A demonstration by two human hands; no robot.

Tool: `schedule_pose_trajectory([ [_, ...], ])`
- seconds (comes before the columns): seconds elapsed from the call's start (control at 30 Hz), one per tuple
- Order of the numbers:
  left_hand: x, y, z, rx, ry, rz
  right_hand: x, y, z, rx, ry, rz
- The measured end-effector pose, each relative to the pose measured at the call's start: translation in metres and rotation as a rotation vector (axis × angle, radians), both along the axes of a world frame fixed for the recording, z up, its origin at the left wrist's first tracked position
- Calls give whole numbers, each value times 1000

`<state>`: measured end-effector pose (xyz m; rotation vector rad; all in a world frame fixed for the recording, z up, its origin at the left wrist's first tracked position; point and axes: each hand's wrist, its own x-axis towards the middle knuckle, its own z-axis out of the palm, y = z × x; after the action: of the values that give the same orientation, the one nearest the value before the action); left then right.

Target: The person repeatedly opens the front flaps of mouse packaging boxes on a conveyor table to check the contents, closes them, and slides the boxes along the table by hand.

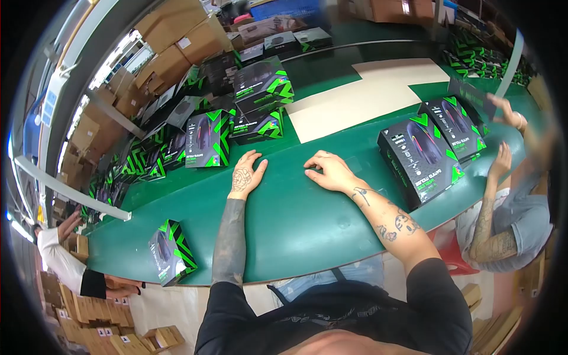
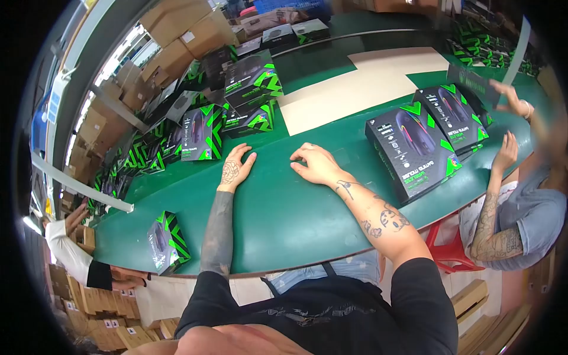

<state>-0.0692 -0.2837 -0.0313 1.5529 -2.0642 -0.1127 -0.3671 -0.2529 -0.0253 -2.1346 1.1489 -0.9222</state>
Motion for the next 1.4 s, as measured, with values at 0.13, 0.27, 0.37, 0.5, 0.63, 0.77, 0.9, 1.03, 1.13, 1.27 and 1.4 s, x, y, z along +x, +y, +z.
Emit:
schedule_pose_trajectory([
  [0.13, 6, -5, 15, -489, 37, 6, -1, 2, 9, 77, 23, 12],
  [0.27, 67, -23, 0, -754, 313, 837, 0, 2, 8, 80, 26, 5],
  [0.37, 108, -14, 13, -103, 1385, 658, 3, 0, 2, 34, 10, -30],
  [0.5, 104, -35, 4, -213, 1598, 490, 3, 1, 6, 51, 24, -34],
  [0.63, 74, -59, 26, -159, 1760, 97, 0, 2, 11, 82, 24, -30],
  [0.77, 72, -103, 33, -15, 1283, 160, -8, 0, 10, 35, 18, -49],
  [0.9, 22, -68, 34, 123, 414, 207, -8, 14, 23, -173, 132, -58],
  [1.03, 11, -37, 3, -438, 82, 310, 10, 27, 31, -163, 297, -31],
  [1.13, 17, -39, -15, -306, 236, 388, 13, 28, 29, -207, 304, -12],
  [1.27, 13, -34, -18, -315, 174, 380, 18, 72, 70, -183, 592, 140],
  [1.4, 1, 0, -7, -157, 75, 313, -2, 161, 122, -238, 122, 519],
])
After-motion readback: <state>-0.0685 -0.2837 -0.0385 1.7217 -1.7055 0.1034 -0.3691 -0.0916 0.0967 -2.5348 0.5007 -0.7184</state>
